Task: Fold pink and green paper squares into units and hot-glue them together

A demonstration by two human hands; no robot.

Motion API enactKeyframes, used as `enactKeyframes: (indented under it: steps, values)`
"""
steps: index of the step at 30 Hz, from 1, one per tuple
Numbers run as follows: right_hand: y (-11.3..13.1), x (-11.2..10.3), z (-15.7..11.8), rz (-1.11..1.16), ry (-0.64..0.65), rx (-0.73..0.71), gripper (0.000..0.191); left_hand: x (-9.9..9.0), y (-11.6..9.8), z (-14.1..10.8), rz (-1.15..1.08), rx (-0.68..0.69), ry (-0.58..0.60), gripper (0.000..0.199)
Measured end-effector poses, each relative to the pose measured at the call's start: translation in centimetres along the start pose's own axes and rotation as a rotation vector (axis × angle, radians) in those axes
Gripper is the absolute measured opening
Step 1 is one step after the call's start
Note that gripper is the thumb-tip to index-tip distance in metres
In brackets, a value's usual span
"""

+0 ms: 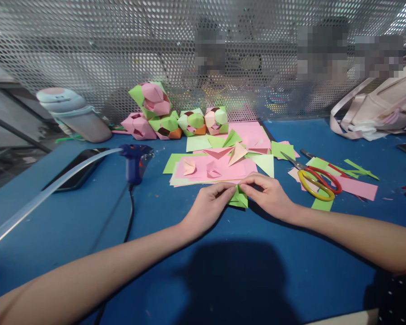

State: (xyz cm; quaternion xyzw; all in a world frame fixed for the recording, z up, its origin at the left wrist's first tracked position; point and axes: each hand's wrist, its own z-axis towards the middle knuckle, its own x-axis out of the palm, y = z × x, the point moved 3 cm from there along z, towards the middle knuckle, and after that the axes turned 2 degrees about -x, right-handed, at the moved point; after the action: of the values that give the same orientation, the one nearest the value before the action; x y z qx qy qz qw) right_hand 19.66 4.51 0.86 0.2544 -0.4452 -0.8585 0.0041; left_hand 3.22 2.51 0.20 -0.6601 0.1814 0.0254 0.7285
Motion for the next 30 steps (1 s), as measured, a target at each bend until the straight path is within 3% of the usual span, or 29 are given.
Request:
enactKeyframes:
  steps: [30]
  values:
    - [0.44,0.31,-0.09,-0.066,-0.019,-0.094,0.010,0.08,-0.21,-0.17,0.077,0.047,-0.043,0.019]
